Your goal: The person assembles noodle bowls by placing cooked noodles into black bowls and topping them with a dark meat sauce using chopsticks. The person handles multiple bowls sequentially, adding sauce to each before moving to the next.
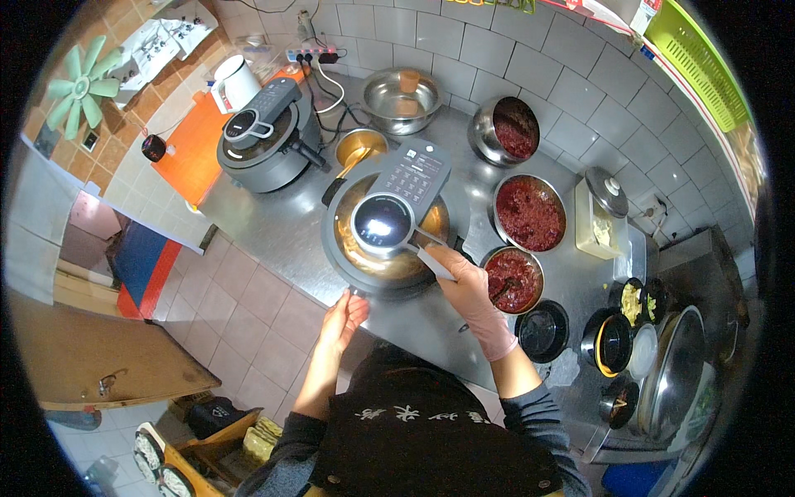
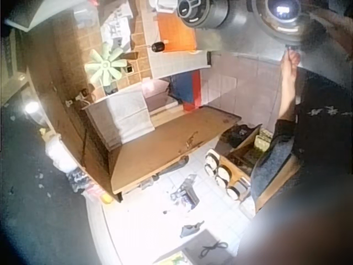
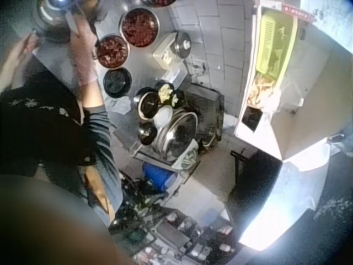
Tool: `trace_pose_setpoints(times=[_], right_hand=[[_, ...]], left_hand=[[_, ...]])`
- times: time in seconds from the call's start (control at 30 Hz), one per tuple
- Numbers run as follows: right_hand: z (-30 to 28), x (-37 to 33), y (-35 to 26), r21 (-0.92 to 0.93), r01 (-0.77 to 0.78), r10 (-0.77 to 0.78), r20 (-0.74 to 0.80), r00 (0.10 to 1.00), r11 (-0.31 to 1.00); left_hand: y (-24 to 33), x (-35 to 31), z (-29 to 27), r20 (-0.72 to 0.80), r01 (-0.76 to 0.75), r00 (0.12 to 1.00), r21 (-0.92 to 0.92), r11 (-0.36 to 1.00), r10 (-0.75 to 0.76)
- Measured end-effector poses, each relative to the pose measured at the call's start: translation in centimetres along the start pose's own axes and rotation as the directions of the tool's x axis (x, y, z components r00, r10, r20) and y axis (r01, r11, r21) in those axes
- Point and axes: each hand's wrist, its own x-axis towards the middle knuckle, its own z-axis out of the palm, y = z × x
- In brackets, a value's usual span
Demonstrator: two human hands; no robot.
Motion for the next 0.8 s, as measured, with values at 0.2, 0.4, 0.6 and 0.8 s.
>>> trace_pose_setpoints(times=[0.2, 0.4, 0.6, 0.8], right_hand=[[0.3, -0.1, 0.5, -0.007, 0.045, -0.045, -0.03, 0.999, 0.999], [0.4, -0.1, 0.7, -0.03, 0.055, -0.057, -0.045, 0.997, 0.998], [0.7, 0.0, 0.3, -0.035, 0.04, -0.042, -0.046, 0.998, 0.999], [0.8, -0.1, 1.1, -0.067, 0.072, -0.076, -0.051, 0.996, 0.995]], left_hand=[[-0.2, 0.3, -0.2, -0.012, 0.029, 0.999, 0.004, 1.0, -0.029], [-0.3, 0.1, 0.0, -0.063, -0.035, 0.997, 0.151, 0.988, 0.045], [-2.0, 0.9, -1.3, -0.065, -0.262, 0.938, 0.509, 0.82, 0.34], [-1.6, 0.9, -0.2, 0.039, -0.324, 0.919, 0.641, 0.696, 0.391]])
